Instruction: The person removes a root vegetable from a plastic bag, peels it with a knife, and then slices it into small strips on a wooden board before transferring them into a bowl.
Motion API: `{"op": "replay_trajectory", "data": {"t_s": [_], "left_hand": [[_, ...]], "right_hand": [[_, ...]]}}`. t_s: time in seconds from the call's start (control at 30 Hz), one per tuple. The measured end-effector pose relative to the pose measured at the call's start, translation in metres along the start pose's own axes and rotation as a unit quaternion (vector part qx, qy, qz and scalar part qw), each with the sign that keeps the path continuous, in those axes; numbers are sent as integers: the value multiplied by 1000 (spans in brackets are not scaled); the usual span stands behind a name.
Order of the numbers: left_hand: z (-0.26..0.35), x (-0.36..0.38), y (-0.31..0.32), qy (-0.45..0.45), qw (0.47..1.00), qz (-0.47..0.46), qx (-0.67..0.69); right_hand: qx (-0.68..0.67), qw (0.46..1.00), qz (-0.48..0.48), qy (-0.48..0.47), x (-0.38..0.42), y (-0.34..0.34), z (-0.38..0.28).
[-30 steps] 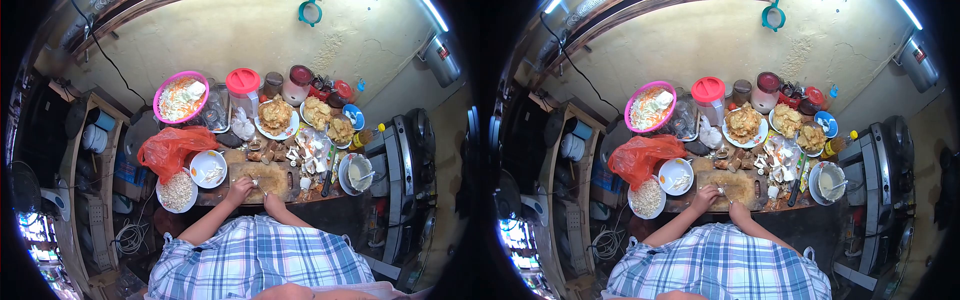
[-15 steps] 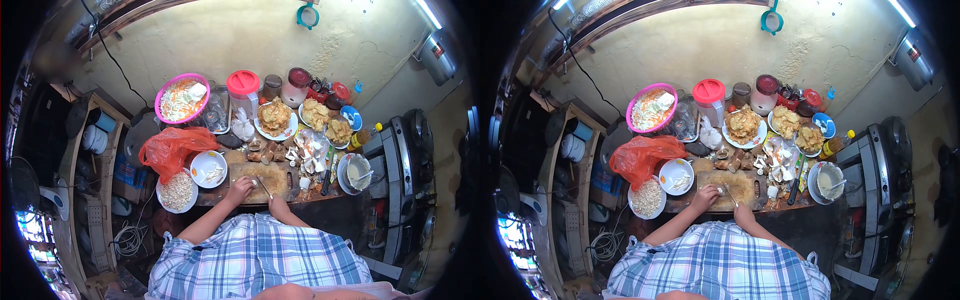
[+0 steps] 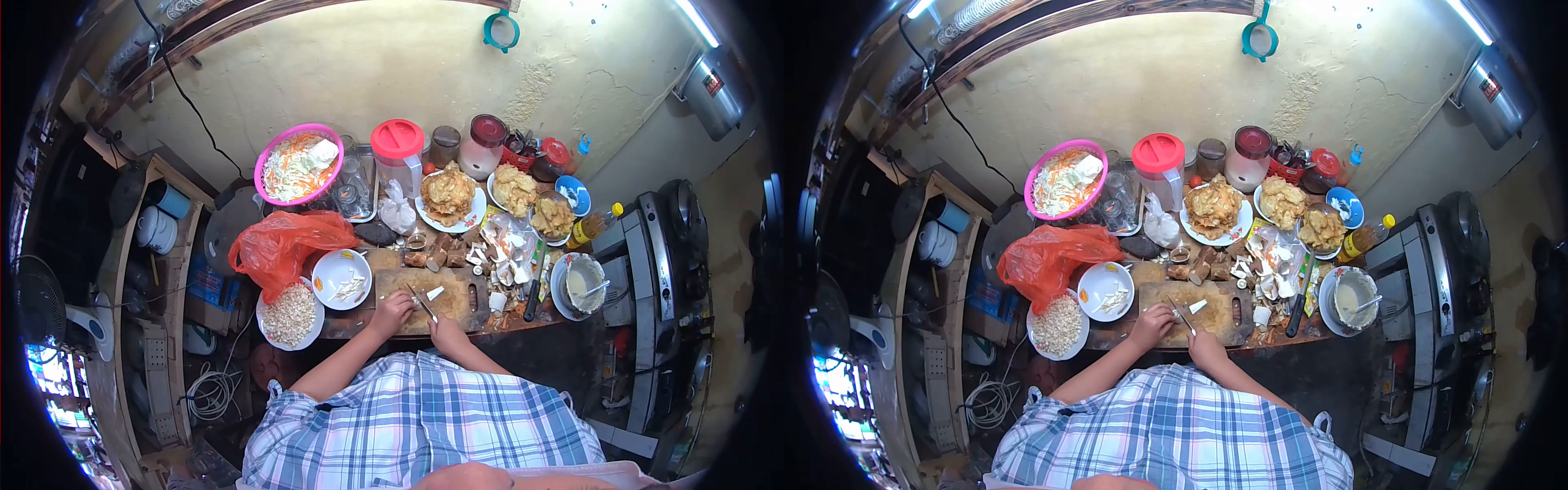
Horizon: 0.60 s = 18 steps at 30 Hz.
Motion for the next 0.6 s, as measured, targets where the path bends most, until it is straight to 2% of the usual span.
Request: {"op": "replay_trajectory", "data": {"t_s": [0.6], "left_hand": [[-6, -3, 3, -15, 1000, -6, 18]], "right_hand": [[48, 998, -10, 29, 0, -4, -14]]}}
Point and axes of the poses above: each hand's wrist, its own x-axis away from the middle knuckle, its own y-axis out of the palm, z = x × y, the point moved 9 cm from there along -x, towards the middle knuckle, and after that the axes turned 5 degrees about z, right-handed, at the moved point
